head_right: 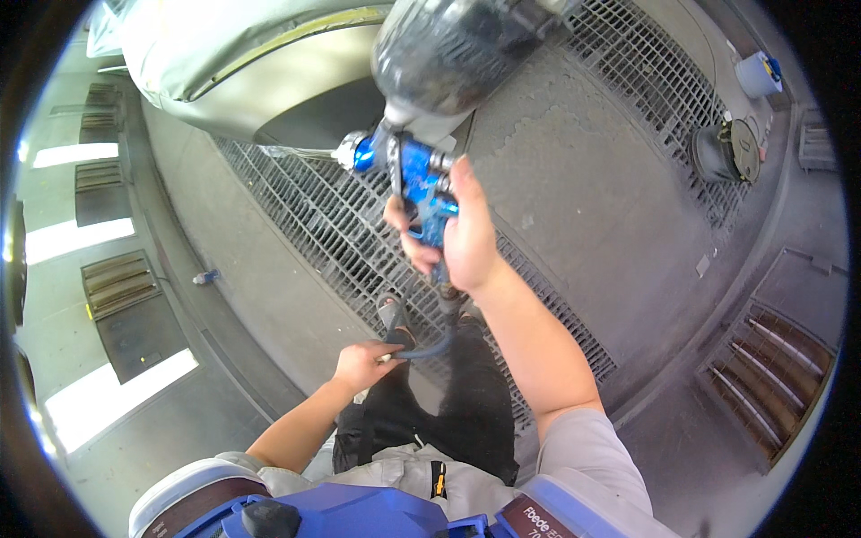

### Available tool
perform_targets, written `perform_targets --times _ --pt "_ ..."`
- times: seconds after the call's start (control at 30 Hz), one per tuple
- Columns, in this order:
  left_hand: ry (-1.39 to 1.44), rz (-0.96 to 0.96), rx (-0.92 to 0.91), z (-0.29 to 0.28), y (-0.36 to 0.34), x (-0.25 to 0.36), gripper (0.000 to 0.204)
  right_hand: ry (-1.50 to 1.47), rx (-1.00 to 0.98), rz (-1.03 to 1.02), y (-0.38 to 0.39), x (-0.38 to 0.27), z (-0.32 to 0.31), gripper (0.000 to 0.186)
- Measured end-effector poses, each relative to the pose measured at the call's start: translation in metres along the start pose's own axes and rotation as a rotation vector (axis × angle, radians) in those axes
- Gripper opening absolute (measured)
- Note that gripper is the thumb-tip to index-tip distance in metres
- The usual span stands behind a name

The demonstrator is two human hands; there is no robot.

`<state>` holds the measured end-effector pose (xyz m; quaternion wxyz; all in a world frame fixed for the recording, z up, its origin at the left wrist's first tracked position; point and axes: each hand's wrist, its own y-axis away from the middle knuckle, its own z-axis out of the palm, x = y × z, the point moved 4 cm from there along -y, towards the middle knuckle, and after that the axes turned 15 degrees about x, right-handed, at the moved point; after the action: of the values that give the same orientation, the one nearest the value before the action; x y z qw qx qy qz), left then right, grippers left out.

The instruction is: The person uses a spray gun to apply grey paint to a car bumper in a paint booth. They repeatedly wipe the surface with a cloth while spraying, then move around the part to cover different areas. The person briefly pauses to remove a piece of tape from the booth wall before resuming the painting process.

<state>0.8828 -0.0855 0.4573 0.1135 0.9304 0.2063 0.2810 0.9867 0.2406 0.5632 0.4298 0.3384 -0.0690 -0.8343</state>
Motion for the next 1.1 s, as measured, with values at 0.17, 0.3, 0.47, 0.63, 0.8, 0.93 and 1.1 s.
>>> perform_targets --times 0.17,0.3,0.47,0.63,0.8,0.93,1.1 --pt "0.034 0.03 0.077 -0.002 -0.012 0.026 0.027 0.05 0.262 -0.192 -0.017 -0.05 -0.032 0.086" --pt "-0.01 0.007 0.08 -0.002 -0.018 0.035 0.027 0.099 0.493 -0.286 -0.009 -0.062 -0.061 0.081" --pt "-0.014 -0.017 -0.036 0.002 -0.019 0.041 0.029 -0.141 0.223 -0.127 -0.001 -0.056 -0.079 0.079" --pt "-0.096 -0.031 -0.029 -0.006 -0.023 0.041 0.03 -0.098 0.399 -0.14 -0.011 -0.043 -0.107 0.078" --pt "-0.046 0.052 -0.026 0.0 -0.034 0.042 0.032 -0.087 0.12 0.079 0.009 -0.017 -0.118 0.074" --pt "-0.131 0.092 -0.072 0.008 -0.044 0.043 0.033 0.018 0.175 -0.066 -0.001 -0.023 -0.13 0.085" --pt "-0.157 -0.026 -0.049 -0.002 -0.072 0.034 0.032 0.13 0.423 -0.309 -0.013 -0.043 -0.127 0.081"
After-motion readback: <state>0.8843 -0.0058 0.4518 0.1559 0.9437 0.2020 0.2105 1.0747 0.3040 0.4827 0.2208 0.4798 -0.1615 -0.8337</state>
